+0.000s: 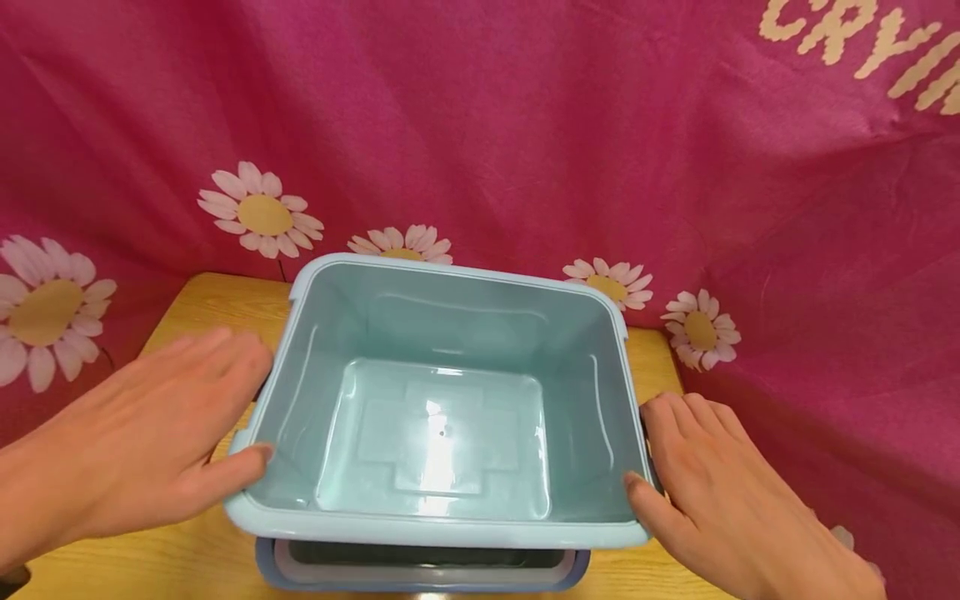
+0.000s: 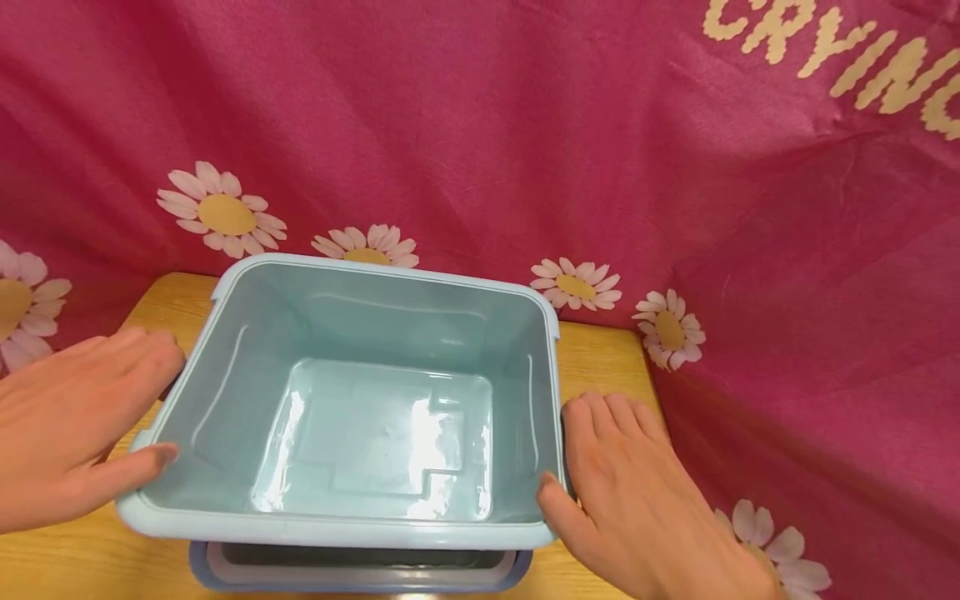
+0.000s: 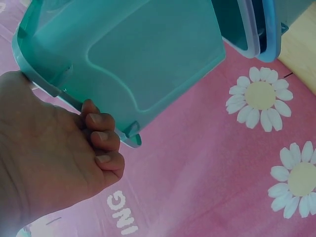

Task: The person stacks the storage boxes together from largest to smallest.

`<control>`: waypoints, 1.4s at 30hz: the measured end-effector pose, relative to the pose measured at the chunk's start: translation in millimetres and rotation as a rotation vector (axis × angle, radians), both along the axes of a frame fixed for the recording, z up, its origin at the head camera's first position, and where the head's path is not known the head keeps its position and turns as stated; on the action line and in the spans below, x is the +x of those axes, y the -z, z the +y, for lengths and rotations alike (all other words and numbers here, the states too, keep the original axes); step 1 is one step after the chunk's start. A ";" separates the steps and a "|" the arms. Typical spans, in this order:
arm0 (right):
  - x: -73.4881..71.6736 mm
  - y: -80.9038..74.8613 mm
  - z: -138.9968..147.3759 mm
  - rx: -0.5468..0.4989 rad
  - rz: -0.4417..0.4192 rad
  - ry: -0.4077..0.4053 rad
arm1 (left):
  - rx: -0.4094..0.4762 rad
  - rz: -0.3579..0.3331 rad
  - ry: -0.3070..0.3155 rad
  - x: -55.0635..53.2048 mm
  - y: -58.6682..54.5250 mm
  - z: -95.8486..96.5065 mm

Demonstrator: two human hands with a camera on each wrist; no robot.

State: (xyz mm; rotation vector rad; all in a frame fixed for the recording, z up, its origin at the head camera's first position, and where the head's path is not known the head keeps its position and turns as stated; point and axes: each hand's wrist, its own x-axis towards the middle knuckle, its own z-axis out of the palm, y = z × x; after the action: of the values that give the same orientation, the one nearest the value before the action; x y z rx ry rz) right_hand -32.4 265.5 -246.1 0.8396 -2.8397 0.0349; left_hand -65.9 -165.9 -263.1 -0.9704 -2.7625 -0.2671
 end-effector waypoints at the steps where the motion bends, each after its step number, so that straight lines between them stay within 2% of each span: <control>1: 0.7 0.7 0.1 0.000 -0.005 0.003 | -0.005 -0.011 -0.004 0.9 0.2 0.3; 8: 2.6 6.9 1.3 -0.010 -0.012 0.000 | -0.017 -0.046 -0.023 4.7 2.7 1.4; 14: 4.7 10.3 1.0 -0.003 -0.009 0.002 | -0.006 -0.029 -0.001 6.0 6.3 2.4; 18: 5.2 12.6 0.8 -0.012 0.001 0.002 | -0.005 -0.041 -0.005 6.0 8.4 3.4; 23: 5.3 15.9 1.2 -0.022 -0.004 -0.003 | 0.014 -0.014 0.006 6.5 12.2 3.0; 30: 4.8 20.1 1.9 -0.016 -0.018 -0.005 | -0.014 -0.045 -0.013 6.8 14.5 3.7; 35: 3.7 21.9 0.8 -0.010 -0.037 0.006 | -0.006 -0.037 -0.010 6.5 17.5 3.2; 42: 3.1 26.2 -1.0 -0.008 -0.095 0.032 | -0.023 -0.114 -0.039 5.8 23.2 1.7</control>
State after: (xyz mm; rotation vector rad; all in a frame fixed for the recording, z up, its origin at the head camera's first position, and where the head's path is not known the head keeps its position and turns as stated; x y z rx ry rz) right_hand -29.3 264.5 -272.4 0.8111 -2.9386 0.0831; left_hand -60.1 -164.2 -286.3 -0.9338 -2.8903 -0.2938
